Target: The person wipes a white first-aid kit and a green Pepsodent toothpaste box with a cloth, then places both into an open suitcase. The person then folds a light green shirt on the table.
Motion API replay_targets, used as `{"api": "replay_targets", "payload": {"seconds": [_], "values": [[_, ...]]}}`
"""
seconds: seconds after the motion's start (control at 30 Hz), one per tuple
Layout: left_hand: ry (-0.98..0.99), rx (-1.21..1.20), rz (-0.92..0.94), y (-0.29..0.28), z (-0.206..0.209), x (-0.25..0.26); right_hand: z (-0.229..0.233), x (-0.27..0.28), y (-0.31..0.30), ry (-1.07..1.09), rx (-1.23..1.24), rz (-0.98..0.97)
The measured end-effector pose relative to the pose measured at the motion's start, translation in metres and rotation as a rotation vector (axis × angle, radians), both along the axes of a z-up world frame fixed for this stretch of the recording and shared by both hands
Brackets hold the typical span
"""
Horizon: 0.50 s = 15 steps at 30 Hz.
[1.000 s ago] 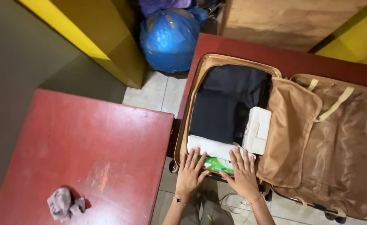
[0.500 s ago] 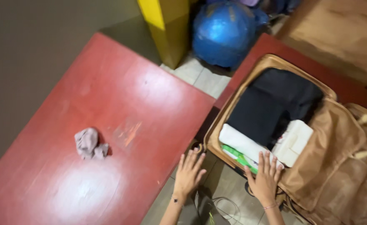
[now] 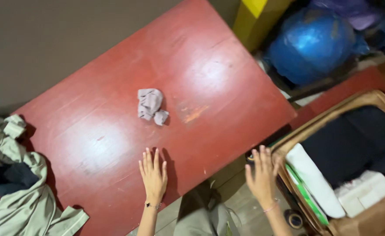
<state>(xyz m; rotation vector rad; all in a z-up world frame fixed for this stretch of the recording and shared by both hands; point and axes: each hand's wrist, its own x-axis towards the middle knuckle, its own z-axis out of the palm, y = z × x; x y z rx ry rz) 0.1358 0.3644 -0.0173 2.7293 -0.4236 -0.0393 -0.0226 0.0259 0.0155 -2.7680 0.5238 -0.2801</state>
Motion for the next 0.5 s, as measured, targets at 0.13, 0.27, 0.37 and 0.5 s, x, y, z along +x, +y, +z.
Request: {"api": "replay_targets", "payload": {"seconds": [0.13, 0.27, 0.37, 0.5], "values": [[0.033, -0.022, 0.124, 0.029, -0.007, 0.016, 0.004, 0.068, 0.042, 0.067, 0.066, 0.202], [0.044, -0.020, 0.206, 0.051, -0.014, 0.034, -0.002, 0.125, 0.081, 0.144, 0.106, 0.332], [0.040, -0.004, 0.258, 0.063, -0.018, 0.049, -0.008, 0.158, 0.105, 0.187, 0.131, 0.404], [0.028, 0.036, 0.306, 0.083, -0.019, 0.067, -0.017, 0.192, 0.125, 0.194, 0.116, 0.457]]}}
